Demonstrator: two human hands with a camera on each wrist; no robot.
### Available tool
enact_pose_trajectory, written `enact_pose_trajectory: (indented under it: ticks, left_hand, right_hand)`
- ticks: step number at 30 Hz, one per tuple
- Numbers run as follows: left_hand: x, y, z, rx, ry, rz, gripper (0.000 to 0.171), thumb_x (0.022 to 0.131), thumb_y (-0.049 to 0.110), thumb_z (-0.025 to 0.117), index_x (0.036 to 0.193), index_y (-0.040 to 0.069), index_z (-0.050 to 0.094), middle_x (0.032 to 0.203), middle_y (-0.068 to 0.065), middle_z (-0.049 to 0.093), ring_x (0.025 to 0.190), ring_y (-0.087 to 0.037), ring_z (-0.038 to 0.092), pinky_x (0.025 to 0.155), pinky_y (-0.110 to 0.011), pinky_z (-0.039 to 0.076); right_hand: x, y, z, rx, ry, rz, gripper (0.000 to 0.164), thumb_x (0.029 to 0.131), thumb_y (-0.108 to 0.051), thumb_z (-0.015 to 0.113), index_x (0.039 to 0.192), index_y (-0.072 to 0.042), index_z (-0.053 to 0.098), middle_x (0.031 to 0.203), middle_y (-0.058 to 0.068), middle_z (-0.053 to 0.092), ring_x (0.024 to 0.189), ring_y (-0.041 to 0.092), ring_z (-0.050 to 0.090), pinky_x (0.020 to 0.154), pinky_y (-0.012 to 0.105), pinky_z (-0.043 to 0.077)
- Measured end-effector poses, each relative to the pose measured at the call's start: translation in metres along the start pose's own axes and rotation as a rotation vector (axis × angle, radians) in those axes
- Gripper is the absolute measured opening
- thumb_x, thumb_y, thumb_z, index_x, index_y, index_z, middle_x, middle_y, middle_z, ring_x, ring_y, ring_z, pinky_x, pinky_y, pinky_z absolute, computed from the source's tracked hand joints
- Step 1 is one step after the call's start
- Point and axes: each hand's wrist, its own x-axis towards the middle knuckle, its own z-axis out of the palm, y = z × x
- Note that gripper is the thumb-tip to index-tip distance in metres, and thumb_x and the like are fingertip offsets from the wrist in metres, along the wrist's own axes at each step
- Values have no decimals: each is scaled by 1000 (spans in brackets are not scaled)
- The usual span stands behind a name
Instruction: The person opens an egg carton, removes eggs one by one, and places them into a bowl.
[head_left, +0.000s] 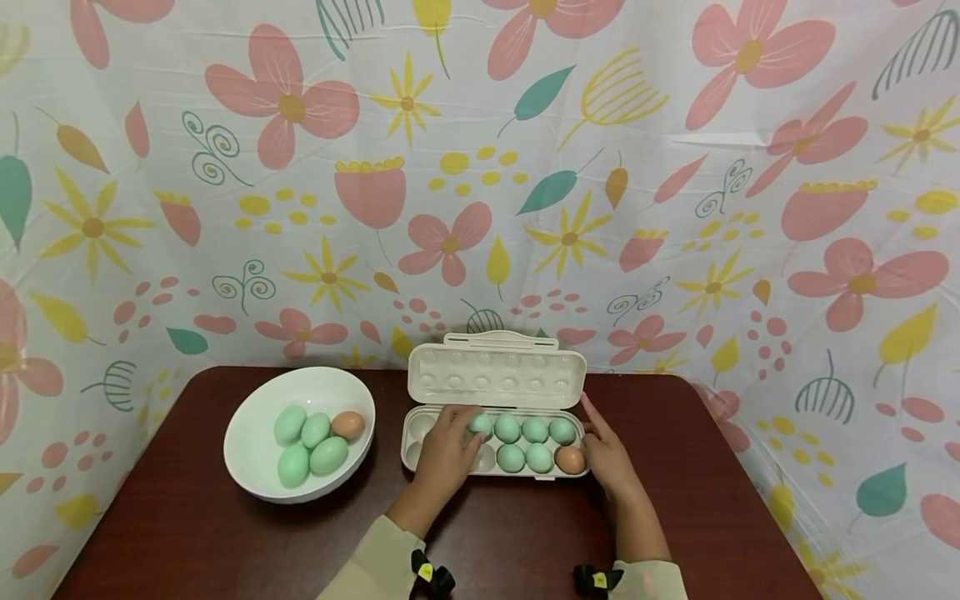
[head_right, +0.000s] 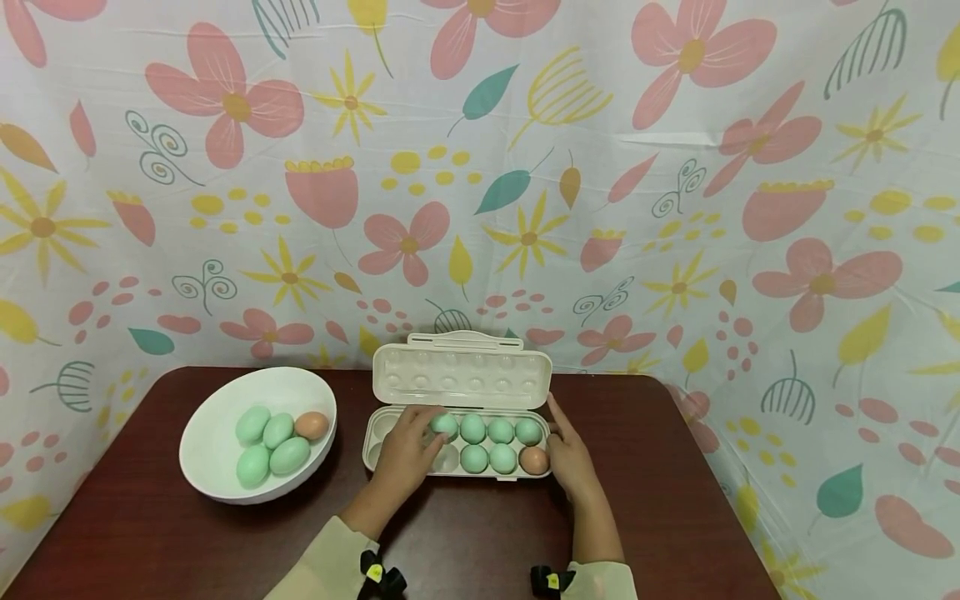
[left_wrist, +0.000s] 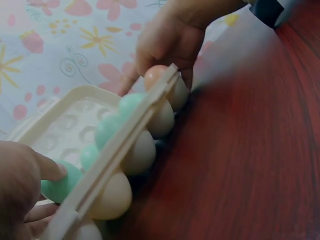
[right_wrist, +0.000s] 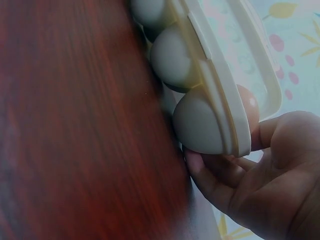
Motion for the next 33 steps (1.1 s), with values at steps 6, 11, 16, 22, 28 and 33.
enact_pose_trajectory:
  ticks: [6, 11, 16, 22, 28, 33]
  left_hand:
    - [4, 9, -13, -24, 24, 15, 39, 89, 16, 78, 127, 18, 67, 119, -7, 61, 94, -23, 69, 78, -38, 58]
    - [5, 17, -23, -45, 30, 12, 39, 90, 16, 77, 128, 18, 67, 120, -7, 60, 90, -24, 68, 74, -32, 56]
    - [6, 23, -33, -63, 61, 36, 39, 89, 14, 78, 126, 17, 67, 121, -8, 60, 97, -26, 68, 76, -36, 58]
    - [5, 25, -46, -66, 81, 42, 40, 88, 12, 79, 125, 19, 68, 122, -4, 59, 106, -23, 67, 82, -40, 58]
    - [3, 22, -60, -47, 121, 47, 40, 87, 13, 80, 124, 20, 69, 122, -4, 60, 106, -23, 68, 81, -41, 58]
    - [-2, 18, -72, -43, 136, 43, 40, 87, 13, 80, 125, 20, 68, 123, -3, 59, 107, -22, 68, 82, -40, 59]
  right_hand:
    - [6, 14, 0, -36, 29, -23, 68, 103, -8, 35, 158, -45, 22, 140, 20, 55, 92, 18, 55, 77, 26, 46]
    - [4, 11, 0, -31, 19, -15, 68, 103, -8, 34, 159, -44, 22, 140, 21, 54, 89, 18, 54, 75, 26, 46]
    - [-2, -4, 0, 2, 3, 20, 67, 103, -5, 35, 160, -38, 23, 141, 23, 53, 89, 18, 54, 75, 26, 47]
    - [-7, -15, -1, 10, -12, 36, 67, 103, -5, 35, 161, -35, 22, 141, 24, 52, 88, 19, 54, 74, 28, 47]
    - [2, 5, 0, -11, 6, 7, 66, 104, -8, 34, 160, -43, 21, 142, 21, 52, 92, 17, 55, 75, 26, 46]
    - [6, 14, 1, -26, 17, 5, 66, 105, -11, 33, 157, -50, 21, 141, 18, 53, 91, 18, 55, 76, 26, 46]
